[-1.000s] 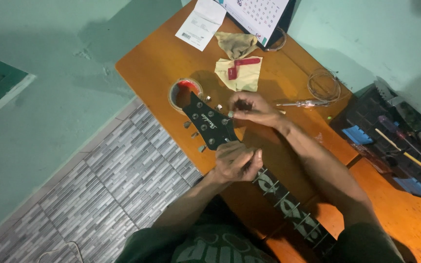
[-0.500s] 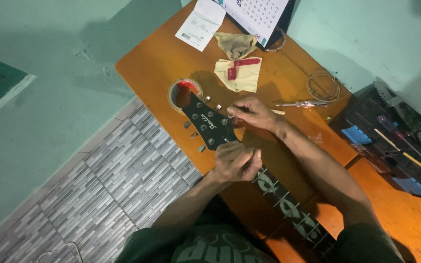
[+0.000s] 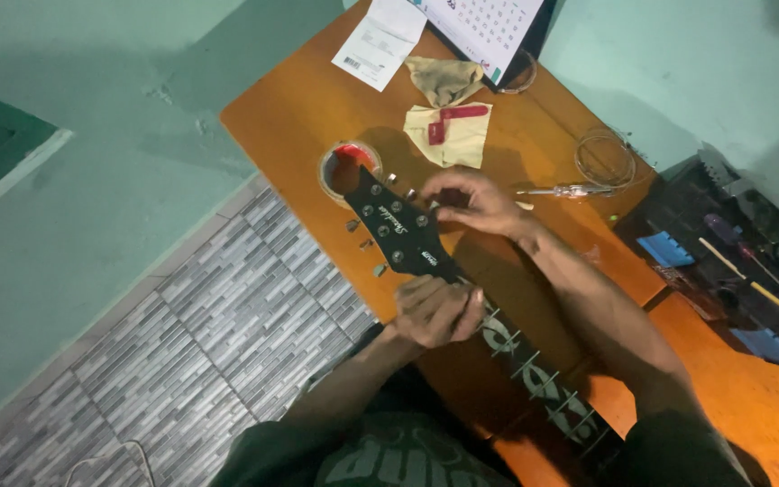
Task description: Removing strings from an electric guitar by loosening the tuning pegs with a screwdriver and pulling the strings through the bridge and headstock.
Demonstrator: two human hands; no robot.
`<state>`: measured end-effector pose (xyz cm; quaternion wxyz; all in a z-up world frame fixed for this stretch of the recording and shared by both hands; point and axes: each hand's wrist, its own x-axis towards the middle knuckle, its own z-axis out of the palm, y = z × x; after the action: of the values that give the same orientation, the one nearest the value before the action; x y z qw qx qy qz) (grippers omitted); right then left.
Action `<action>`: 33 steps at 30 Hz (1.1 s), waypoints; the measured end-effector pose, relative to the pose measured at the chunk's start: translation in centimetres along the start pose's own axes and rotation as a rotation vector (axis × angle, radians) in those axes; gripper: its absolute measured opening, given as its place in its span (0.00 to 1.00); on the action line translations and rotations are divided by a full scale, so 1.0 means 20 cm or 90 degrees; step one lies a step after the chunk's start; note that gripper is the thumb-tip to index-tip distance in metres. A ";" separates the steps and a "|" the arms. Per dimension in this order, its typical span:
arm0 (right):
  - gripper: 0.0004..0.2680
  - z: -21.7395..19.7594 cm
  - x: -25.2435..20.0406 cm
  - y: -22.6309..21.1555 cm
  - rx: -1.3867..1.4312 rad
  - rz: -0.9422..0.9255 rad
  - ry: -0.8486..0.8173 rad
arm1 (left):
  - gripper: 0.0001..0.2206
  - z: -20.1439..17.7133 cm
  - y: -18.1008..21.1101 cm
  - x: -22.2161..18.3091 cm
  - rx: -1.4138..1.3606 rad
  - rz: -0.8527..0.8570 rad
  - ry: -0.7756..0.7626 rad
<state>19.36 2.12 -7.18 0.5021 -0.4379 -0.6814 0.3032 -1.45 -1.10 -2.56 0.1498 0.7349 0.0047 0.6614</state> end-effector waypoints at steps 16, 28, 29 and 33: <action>0.14 0.03 0.02 -0.20 -0.109 0.387 0.029 | 0.20 -0.65 0.41 0.32 -0.148 -0.534 -1.185; 0.13 0.17 -0.17 -1.02 -0.449 0.421 0.000 | 0.26 -0.77 0.56 -0.08 -0.174 -0.293 -1.109; 0.13 0.18 -0.23 -1.07 -0.498 0.406 -0.039 | 0.26 -0.77 0.59 -0.05 -0.151 -0.272 -1.126; 0.12 0.26 -0.51 -1.24 -0.622 0.435 -0.043 | 0.24 -0.76 0.68 0.11 -0.105 -0.213 -1.213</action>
<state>8.29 -17.73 8.10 0.0945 -0.8025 -0.5783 0.1127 -18.67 -10.46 3.91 0.2338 0.9395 -0.0608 -0.2430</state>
